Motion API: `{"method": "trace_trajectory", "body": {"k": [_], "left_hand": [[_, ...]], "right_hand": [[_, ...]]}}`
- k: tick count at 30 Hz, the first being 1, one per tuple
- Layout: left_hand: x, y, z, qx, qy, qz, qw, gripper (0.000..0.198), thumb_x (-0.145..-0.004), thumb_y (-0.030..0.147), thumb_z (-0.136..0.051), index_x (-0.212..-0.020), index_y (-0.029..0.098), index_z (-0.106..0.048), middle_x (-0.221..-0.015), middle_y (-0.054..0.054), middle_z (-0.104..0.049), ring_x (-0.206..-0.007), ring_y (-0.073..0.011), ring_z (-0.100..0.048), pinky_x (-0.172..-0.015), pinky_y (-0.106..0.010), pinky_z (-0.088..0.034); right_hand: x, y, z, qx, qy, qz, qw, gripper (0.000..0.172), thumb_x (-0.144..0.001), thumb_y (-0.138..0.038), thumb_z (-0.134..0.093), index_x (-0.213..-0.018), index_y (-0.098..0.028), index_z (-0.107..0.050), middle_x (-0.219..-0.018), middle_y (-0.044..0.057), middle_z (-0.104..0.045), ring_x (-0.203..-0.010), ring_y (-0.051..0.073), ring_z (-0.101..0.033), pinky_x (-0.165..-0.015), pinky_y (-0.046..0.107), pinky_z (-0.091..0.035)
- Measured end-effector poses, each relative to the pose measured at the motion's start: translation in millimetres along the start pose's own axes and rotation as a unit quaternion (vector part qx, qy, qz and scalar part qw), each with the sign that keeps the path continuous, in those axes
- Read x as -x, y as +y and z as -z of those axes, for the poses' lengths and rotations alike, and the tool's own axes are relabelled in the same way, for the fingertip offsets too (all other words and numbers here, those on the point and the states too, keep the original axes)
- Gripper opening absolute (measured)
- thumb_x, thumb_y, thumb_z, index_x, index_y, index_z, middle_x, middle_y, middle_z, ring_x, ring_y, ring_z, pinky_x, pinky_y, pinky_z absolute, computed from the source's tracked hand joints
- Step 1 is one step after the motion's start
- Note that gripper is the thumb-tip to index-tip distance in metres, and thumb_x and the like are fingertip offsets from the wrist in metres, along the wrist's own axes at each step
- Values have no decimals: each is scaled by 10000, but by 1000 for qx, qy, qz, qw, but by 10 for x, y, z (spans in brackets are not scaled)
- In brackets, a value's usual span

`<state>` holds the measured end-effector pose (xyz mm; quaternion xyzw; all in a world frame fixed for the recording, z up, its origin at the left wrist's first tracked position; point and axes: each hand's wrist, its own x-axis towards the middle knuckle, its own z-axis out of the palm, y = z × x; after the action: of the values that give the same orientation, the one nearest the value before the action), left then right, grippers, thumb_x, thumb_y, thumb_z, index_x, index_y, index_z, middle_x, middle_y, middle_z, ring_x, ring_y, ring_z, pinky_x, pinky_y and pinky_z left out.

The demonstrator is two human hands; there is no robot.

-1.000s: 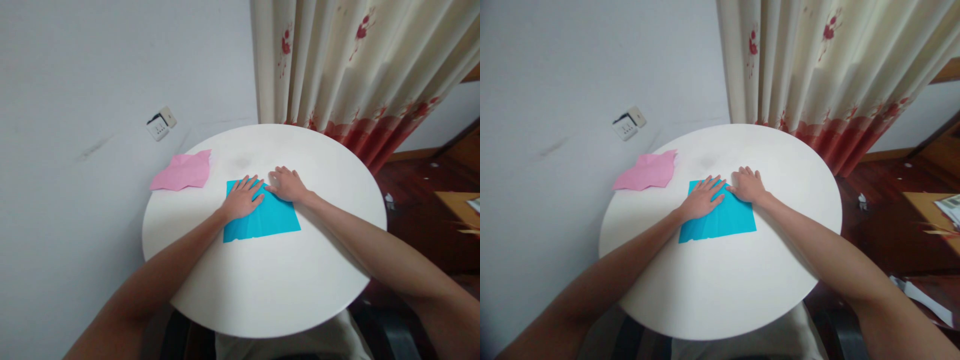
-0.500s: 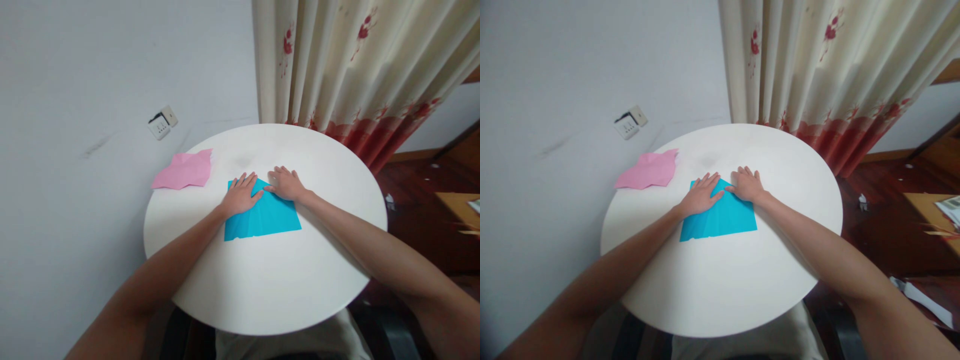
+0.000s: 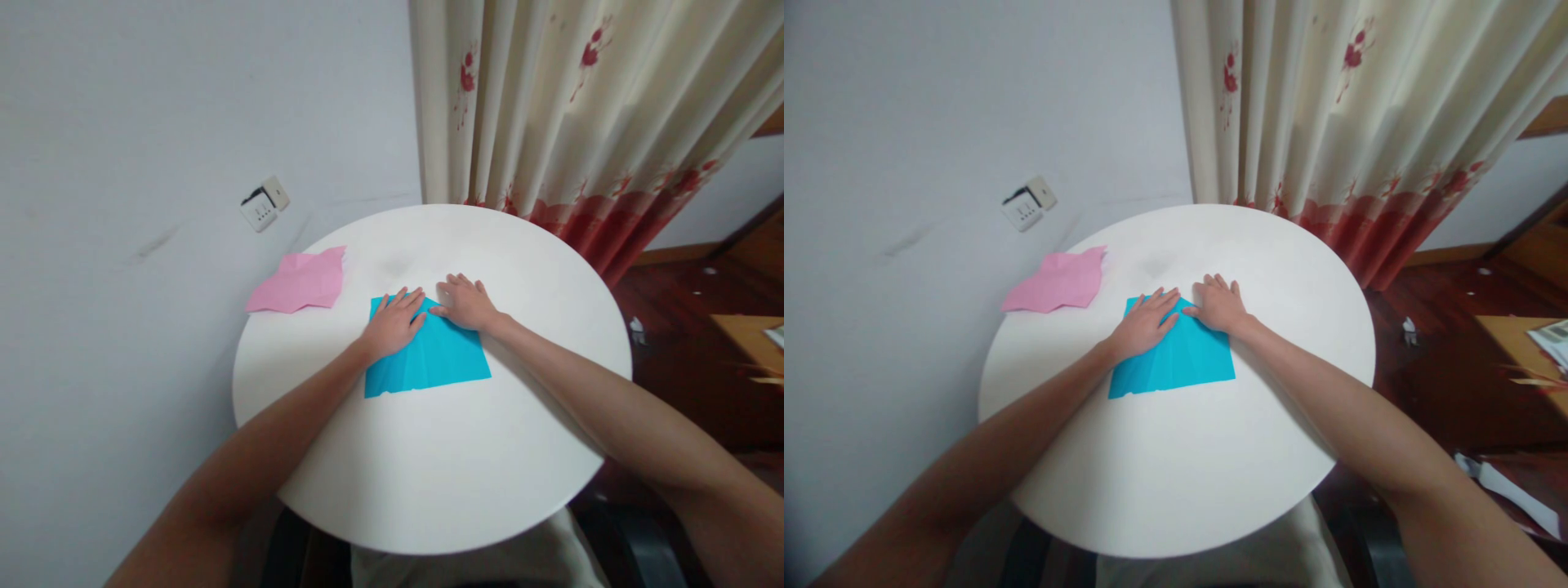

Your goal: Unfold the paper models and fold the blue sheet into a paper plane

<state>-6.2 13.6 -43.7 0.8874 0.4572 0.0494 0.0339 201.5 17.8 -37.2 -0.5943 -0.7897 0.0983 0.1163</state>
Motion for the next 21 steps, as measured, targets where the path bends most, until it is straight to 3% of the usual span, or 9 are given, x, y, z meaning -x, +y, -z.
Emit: {"method": "trace_trajectory", "body": {"k": [3,9,14,19,21], "left_hand": [[-9,-10,-5,1,-9,7,1000,593,-1041,474,-250,-1579,228,-295,-1659,-31,-238,-1539,-309,-177,-1223,-588,-191],[-14,-29,-21,7,-19,10,1000,628,-1031,501,-252,-1596,227,-247,-1670,-25,-192,-1549,-311,-132,-1236,-572,-152],[-15,-41,-24,5,-27,12,1000,672,-1021,547,-250,-1602,211,-229,-1674,-18,-170,-1551,-304,-123,-1240,-556,-144],[-11,-39,0,10,-33,11,999,684,-1016,568,-256,-1604,220,-224,-1675,-12,-154,-1554,-294,-114,-1244,-550,-126],[-10,-39,6,12,-33,11,999,688,-1015,572,-261,-1603,216,-228,-1674,-12,-158,-1553,-293,-118,-1243,-553,-127]], "right_hand": [[-11,23,29,-2,-16,-11,1000,620,-939,-583,-557,-1428,-207,-511,-1606,186,-343,-1507,396,-240,-1168,652,-229],[-30,225,215,-3,-109,-52,993,923,-833,-586,-699,-1584,-240,-288,-1680,187,-123,-1548,375,-66,-1204,626,-156],[-40,409,324,1,-161,-35,986,1081,-727,-595,-786,-1603,-256,-252,-1687,159,-111,-1544,389,-51,-1220,601,-149],[-34,556,340,-8,-171,-3,985,1097,-689,-574,-814,-1599,-292,-270,-1685,120,-146,-1538,398,-90,-1218,614,-170],[-41,596,316,-4,-147,11,989,1056,-704,-568,-807,-1589,-279,-307,-1665,127,-225,-1527,391,-173,-1210,591,-234]]}}
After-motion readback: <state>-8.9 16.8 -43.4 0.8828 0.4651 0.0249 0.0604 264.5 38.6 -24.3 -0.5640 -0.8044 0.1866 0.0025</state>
